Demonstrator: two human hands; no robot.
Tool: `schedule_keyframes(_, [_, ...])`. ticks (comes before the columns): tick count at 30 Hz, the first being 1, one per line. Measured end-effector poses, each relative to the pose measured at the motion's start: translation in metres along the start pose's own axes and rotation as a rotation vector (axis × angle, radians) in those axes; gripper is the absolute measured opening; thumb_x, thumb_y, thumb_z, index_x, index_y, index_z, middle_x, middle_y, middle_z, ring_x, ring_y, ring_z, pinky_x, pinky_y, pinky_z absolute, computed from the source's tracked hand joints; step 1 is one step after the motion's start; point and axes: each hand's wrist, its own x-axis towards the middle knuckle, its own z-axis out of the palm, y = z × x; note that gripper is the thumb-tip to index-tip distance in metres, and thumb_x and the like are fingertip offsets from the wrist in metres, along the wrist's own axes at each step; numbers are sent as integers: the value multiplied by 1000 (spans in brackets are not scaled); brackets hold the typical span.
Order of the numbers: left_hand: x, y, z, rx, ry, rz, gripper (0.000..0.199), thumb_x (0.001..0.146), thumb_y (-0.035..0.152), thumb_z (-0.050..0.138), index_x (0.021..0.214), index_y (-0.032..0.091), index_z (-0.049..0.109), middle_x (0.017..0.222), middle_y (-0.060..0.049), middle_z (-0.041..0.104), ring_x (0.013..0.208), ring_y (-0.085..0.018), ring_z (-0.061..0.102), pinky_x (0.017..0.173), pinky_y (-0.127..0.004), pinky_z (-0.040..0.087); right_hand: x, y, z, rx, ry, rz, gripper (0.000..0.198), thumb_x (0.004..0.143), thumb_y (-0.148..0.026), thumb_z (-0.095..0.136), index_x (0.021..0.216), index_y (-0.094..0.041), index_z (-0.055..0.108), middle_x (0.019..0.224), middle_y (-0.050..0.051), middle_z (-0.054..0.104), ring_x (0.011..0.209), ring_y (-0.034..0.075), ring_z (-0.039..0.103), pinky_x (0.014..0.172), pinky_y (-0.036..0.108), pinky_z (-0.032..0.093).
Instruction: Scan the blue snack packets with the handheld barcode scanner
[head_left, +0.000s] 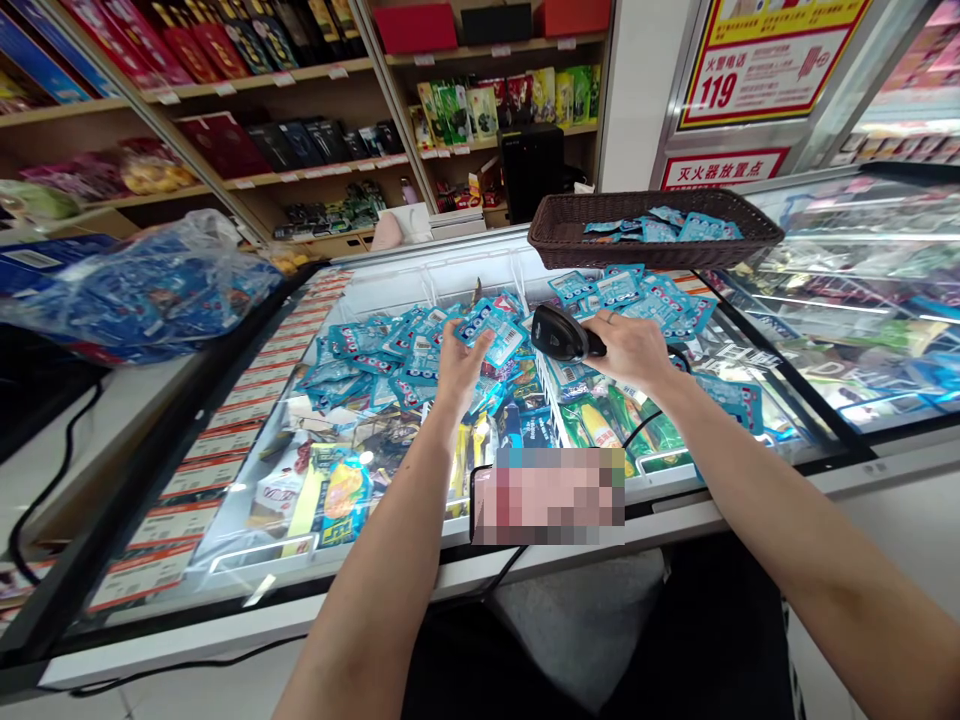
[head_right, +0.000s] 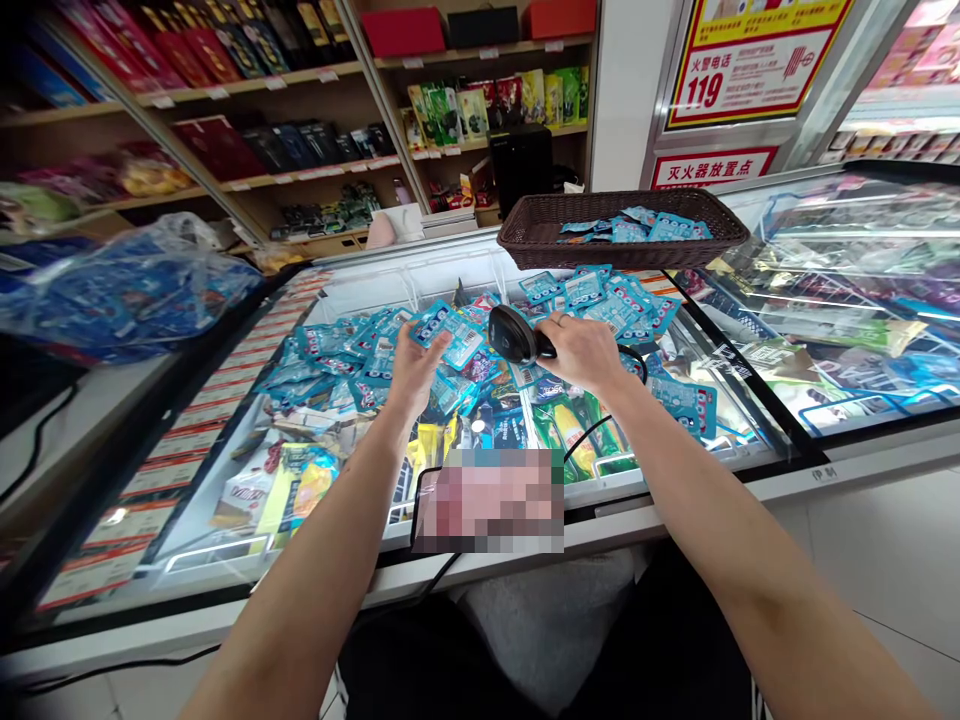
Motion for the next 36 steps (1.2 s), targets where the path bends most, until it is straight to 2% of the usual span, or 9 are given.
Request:
schedule_keyframes(3, [0, -1, -1, -33, 20, -26, 68, 71, 65, 63, 121, 24, 42, 78, 2, 48, 67, -11, 52, 60, -24, 43, 0, 0, 1, 5, -6, -29, 31, 83, -38, 54, 109, -23, 63, 95, 3, 68, 78, 18, 60, 59, 28, 29])
schedule_keyframes(6, [0, -2, -1, -44, 44, -69, 69, 70, 66, 63, 123, 25, 45, 69, 4, 37, 66, -11, 49, 61, -26, 45, 0, 0, 1, 4, -11, -44, 31, 82, -37, 55, 109, -23, 63, 95, 3, 68, 77, 17, 60, 59, 28, 29])
schedule_keyframes(12, [1, -5, -1, -89, 65, -102, 68, 69, 64, 66, 122, 27, 48, 66, 6, 27, 64, -10, 43, 63, -26, 47, 0, -1, 0, 1, -25, -63, 30, 82, -36, 55, 108, -22, 63, 96, 3, 68, 77, 18, 60, 59, 28, 28])
schedule_keyframes(19, [0, -3, -2, -90, 2, -56, 63, 72, 64, 62, 120, 26, 46, 72, 3, 39, 65, -10, 45, 63, -26, 48, 0, -1, 0, 1, -34, -100, 31, 84, -40, 52, 106, -23, 63, 96, 3, 69, 74, 17, 60, 58, 28, 27])
schedule_keyframes(23, [-2, 1, -2, -113, -10, -45, 59, 74, 60, 63, 118, 26, 46, 68, 5, 35, 65, -11, 46, 63, -27, 49, 0, -2, -1, -1, -33, -112, 30, 84, -40, 52, 106, -23, 64, 96, 3, 69, 75, 17, 60, 58, 29, 27])
schedule_keyframes(28, [-2, 3, -1, -100, -25, -34, 57, 75, 60, 62, 117, 26, 46, 70, 4, 39, 62, -11, 46, 61, -27, 49, 0, -2, -2, 8, -45, -123, 31, 84, -41, 53, 107, -22, 64, 95, 3, 68, 75, 17, 59, 58, 29, 28])
schedule_keyframes(36, [-1, 1, -1, -95, -29, -9, 59, 73, 62, 63, 117, 25, 48, 68, 4, 38, 58, -9, 42, 63, -27, 49, 0, -1, 0, 14, -40, -134, 31, 85, -41, 52, 106, -22, 64, 93, 3, 68, 75, 17, 59, 57, 28, 27])
